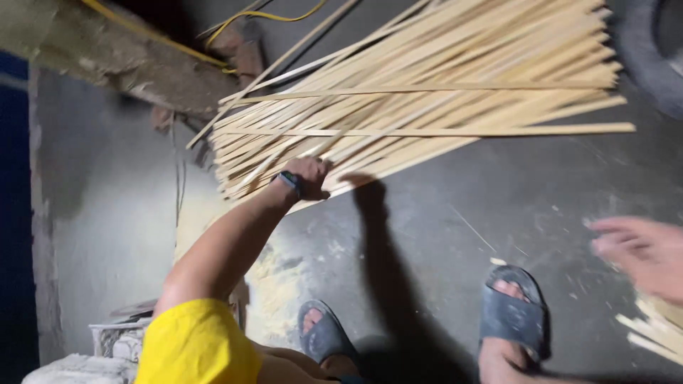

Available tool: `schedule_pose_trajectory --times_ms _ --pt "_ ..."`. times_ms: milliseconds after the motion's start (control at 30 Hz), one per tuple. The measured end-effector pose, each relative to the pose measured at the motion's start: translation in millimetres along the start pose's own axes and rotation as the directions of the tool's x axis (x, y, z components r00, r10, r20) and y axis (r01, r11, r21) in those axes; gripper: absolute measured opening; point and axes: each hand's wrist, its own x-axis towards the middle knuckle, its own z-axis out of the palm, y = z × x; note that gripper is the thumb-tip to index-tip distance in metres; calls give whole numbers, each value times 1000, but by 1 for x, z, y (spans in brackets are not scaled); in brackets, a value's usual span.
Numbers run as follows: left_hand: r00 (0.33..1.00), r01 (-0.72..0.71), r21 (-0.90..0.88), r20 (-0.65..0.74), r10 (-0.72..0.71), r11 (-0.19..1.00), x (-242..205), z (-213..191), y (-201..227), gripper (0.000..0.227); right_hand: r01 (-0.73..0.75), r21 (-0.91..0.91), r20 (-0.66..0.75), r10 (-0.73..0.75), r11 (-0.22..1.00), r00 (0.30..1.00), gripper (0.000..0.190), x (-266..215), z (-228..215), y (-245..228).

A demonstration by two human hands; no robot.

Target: Feeding and sorting thin bamboo strips through a specialized cutting machine for processing.

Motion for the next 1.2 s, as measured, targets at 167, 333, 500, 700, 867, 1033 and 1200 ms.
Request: schedule_pose_trajectory --times_ms 167,333,500,700,867,1033,1200 --pt "926 -53 -184 -377 -21 982 57 -2 -53 95 177 -318 307 -76 931 949 44 33 60 -278" --pt "900 -7 -406 -402 -172 914 114 -24 -64 107 70 9 232 -70 998 970 49 188 157 -324" --pt "874 76 -561 -361 -326 824 187 -3 -116 124 -111 857 93 61 503 994 56 235 197 -375" --pt "785 220 -612 -351 -510 760 226 -10 -187 137 -213 930 160 192 300 968 70 252 204 -395" --pt "775 325 -613 -263 -574 720 254 -5 -215 151 -146 937 43 312 317 949 62 254 211 -393" --pt "806 351 -643 -162 -569 680 255 -30 -221 144 -137 944 35 323 299 946 58 260 211 -390" --pt "896 392 -625 92 -435 675 228 -49 -190 152 -169 941 74 310 292 948 56 261 209 -387"
